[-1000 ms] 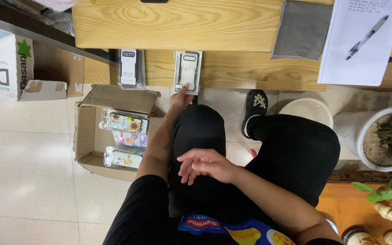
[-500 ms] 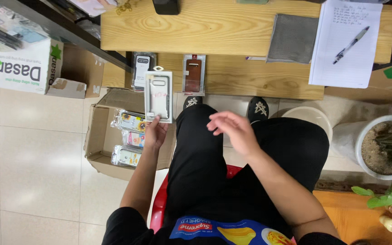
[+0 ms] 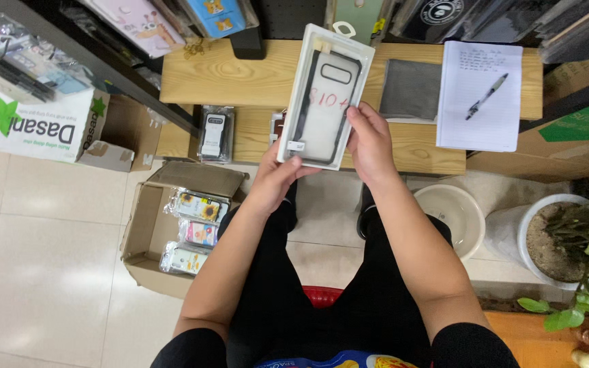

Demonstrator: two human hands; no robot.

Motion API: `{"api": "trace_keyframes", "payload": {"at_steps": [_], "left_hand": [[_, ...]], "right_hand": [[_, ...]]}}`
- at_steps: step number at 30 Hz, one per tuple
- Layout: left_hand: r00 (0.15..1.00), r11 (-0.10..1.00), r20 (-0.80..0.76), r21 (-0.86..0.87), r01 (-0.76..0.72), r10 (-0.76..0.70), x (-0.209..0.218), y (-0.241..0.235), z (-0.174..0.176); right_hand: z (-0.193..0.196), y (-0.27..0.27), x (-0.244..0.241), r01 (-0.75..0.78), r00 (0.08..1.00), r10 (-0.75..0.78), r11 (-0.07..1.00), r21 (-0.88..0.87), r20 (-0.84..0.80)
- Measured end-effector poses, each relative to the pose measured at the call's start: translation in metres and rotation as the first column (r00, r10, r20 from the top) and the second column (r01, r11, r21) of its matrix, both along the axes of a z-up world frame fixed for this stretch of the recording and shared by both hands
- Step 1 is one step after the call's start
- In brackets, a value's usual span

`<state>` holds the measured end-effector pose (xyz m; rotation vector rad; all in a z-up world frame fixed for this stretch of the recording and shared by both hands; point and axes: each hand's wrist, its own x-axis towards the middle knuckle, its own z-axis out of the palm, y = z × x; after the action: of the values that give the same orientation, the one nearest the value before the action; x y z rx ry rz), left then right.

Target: The person organizes a stack of packaged phone cases, places them on a table, and writes on a notepad. They then wash a cloth in a bowl of water, wring it out, and wipe the table surface.

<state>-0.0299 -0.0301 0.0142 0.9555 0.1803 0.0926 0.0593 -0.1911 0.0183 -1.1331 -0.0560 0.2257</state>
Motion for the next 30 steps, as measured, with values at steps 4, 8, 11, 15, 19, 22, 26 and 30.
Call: {"api": "trace_keyframes", "payload": {"at_steps": [4,8,11,15,19,22,26,30], "left_hand": [[0.972,0.908,0.002,-0.357,0.219,-0.234,0.051,-0.01,-0.031],[0.959,0.829,-0.179,-0.554,0.084,-0.218,0.087,-0.032,-0.034],[0.944,0.724,0.124,-0.614,0.315,-0.306,0.08,-0.047,0.001],[0.938,0.771,0.198,-0.534,0.347,-0.285,0.087,-0.019,-0.019],[0.934,0.778,0.138,-0.521,0.351,-0.33,0.076,-0.006,-0.03],[0.933,0.793,0.092,-0.502,0.345,-0.347,0.071,0.005,-0.04],[0.929,0.802,0.048,-0.489,0.343,-0.367,0.062,0.012,-0.047],[0.926,0.808,0.056,-0.472,0.354,-0.373,0.064,0.02,-0.063]], "right_hand": [[-0.01,-0.019,0.014,0.029,0.992,-0.03,1.0,-0.007,-0.121],[-0.003,-0.023,0.011,-0.117,0.946,0.099,0.992,-0.042,-0.31],[0.009,-0.038,0.017,-0.181,0.937,0.097,0.956,-0.23,-0.336],[-0.045,-0.06,0.052,0.107,0.908,-0.23,0.936,-0.336,-0.35],[-0.109,-0.076,0.073,0.372,0.663,-0.572,0.811,-0.451,-0.483],[-0.119,-0.078,0.082,0.443,0.629,-0.534,0.843,-0.304,-0.565],[-0.132,-0.093,0.098,0.519,0.598,-0.447,0.848,-0.103,-0.665],[-0.143,-0.105,0.098,0.522,0.564,-0.514,0.828,-0.202,-0.646]]}}
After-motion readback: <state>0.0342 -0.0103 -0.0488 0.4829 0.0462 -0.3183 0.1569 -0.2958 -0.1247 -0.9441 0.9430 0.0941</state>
